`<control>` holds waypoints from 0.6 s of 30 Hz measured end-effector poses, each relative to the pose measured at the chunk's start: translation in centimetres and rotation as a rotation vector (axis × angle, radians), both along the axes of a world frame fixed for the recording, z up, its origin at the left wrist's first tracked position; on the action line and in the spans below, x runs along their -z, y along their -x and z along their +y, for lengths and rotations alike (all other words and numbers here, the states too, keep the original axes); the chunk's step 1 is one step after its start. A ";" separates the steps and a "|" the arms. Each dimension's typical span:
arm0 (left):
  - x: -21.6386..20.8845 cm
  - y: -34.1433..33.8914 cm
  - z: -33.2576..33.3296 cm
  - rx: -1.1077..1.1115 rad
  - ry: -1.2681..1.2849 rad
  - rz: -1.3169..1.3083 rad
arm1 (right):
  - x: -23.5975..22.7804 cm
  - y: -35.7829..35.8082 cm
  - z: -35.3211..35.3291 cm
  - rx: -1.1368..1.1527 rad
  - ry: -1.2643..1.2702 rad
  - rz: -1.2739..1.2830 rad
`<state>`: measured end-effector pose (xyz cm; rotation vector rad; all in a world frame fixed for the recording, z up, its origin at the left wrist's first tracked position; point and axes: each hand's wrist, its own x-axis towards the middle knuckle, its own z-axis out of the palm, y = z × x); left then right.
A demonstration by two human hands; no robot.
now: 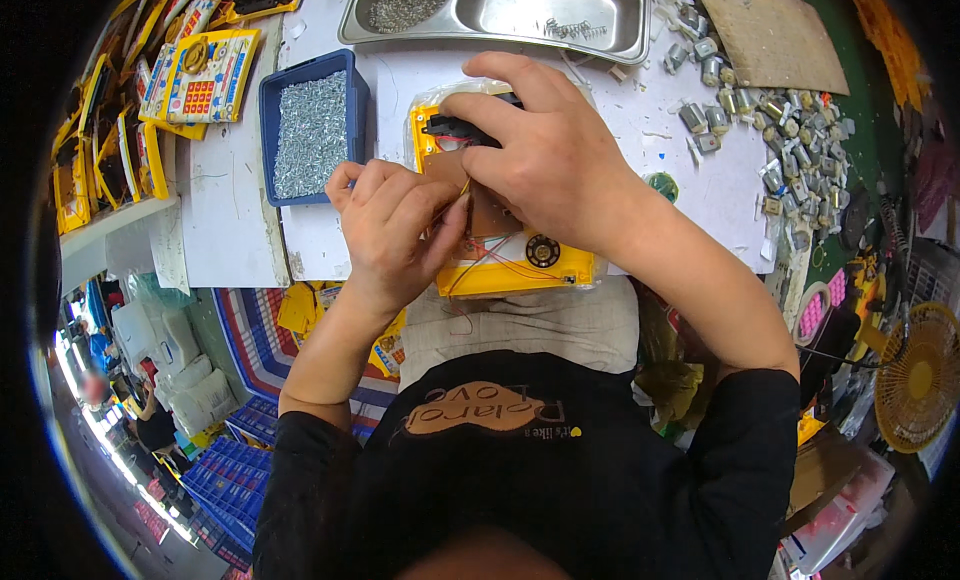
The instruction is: The person assembles the internal components of a toy electronics project by placing a motor and circuit board into a toy casing, securing them with screws using a power screwdriver, and then soldering wires to the circuit board with a soldering iron.
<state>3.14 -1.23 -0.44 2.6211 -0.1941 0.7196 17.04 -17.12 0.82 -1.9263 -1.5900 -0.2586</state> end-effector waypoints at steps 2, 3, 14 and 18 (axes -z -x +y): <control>-0.1 0.0 0.3 -0.012 0.010 0.006 | 0.2 -0.2 0.0 -0.011 -0.013 -0.030; -0.1 0.0 0.4 -0.017 0.018 0.012 | 0.3 -0.3 -0.1 -0.015 -0.028 -0.061; -2.7 0.0 -1.2 -0.009 0.268 -0.085 | -0.1 -0.6 -3.2 0.063 -0.107 0.149; -2.1 -3.2 -3.1 0.151 0.591 0.102 | 0.2 0.3 -4.6 0.182 -0.218 0.403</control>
